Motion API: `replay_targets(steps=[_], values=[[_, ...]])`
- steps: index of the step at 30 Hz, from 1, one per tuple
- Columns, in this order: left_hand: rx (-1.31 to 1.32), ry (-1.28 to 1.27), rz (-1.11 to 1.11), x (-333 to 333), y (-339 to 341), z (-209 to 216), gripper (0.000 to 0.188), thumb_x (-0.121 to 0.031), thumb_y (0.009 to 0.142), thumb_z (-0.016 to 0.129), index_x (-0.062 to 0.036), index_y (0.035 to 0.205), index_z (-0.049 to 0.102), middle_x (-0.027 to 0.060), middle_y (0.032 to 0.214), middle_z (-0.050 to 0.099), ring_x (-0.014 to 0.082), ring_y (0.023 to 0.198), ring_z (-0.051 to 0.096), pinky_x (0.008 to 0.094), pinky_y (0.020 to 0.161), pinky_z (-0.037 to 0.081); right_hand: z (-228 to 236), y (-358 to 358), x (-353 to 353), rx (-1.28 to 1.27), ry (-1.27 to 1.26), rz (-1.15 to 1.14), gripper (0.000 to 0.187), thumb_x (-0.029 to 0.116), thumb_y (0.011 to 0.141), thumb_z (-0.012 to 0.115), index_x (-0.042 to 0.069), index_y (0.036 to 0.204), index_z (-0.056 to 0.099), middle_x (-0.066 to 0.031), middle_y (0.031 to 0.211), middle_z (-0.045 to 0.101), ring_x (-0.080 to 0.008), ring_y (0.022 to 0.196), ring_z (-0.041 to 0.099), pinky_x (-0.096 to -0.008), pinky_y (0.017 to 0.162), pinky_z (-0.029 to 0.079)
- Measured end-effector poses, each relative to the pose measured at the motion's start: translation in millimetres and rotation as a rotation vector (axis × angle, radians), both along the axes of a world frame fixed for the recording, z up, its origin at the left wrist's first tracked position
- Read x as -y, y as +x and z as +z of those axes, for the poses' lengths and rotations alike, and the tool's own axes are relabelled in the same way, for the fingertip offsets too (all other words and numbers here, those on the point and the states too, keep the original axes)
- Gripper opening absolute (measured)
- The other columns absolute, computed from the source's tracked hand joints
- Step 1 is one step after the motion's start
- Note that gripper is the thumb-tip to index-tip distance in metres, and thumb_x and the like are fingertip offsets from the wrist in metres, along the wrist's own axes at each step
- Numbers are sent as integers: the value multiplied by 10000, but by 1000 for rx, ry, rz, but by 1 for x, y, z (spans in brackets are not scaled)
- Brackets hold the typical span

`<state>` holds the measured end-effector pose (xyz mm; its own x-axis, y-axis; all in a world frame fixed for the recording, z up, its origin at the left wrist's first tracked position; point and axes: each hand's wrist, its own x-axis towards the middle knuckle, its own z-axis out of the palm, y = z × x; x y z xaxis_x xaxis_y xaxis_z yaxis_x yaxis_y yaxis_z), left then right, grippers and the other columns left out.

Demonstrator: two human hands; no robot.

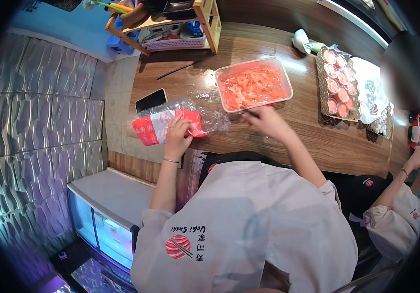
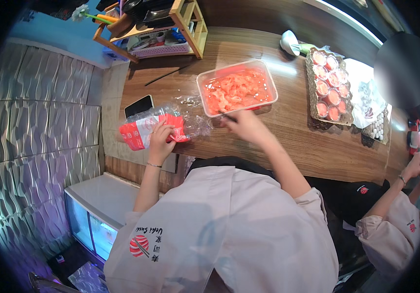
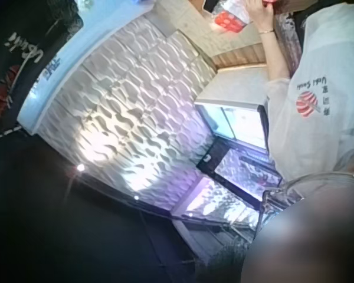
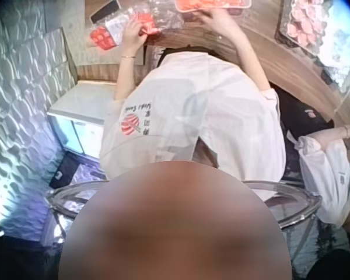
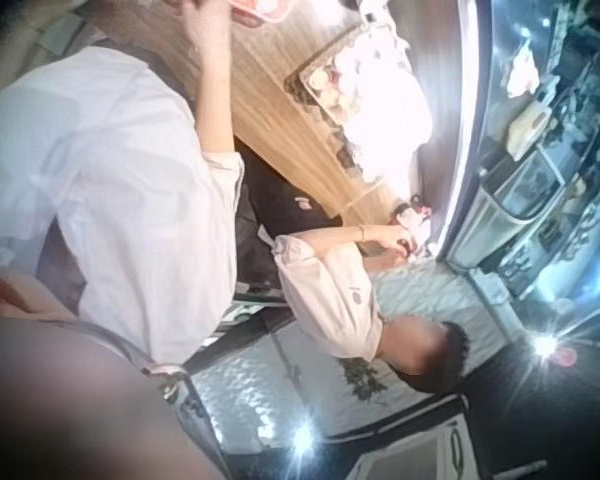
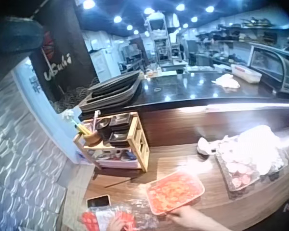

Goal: The person uses chopsticks to pick up pieces of pink fish from a plastic container and places them into individual compartments of a tray. They repeat this process for multiple compartments, then close the container and wipe the counter.

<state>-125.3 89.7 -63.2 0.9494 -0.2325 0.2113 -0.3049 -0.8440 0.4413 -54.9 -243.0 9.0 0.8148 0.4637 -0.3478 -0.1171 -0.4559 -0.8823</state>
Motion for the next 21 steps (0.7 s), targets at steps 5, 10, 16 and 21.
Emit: replay_targets(steps=[5,10,16,21], values=[[153,-132,33,-1,-19,3,253,39,583,720,-53,735,539,85,950,620,326,1140,575,410,931,481,-40,7,-93,229,-109,151,249,123,854,591,10,1066,658,-248,959,669,-402,926,644,-477,820,501],[173,-249,81,-5,-35,-7,282,41,559,735,-53,700,509,90,950,589,328,1117,577,410,916,478,-68,32,-156,347,-239,16,250,161,869,588,31,1070,659,-248,917,670,-418,913,641,-504,821,498],[126,-226,-53,-22,-36,-13,251,-22,600,747,-63,746,546,73,1078,616,323,1187,543,500,1035,406,-95,50,-169,160,-304,162,288,274,814,676,41,981,692,-231,907,691,-377,879,677,-444,792,539],[170,-99,-61,-37,-36,-19,190,-28,662,715,-75,756,557,45,1152,625,303,1211,531,551,1084,345,-100,34,-159,-110,-362,386,519,504,643,814,40,852,706,-134,793,717,-234,776,706,-359,760,549]])
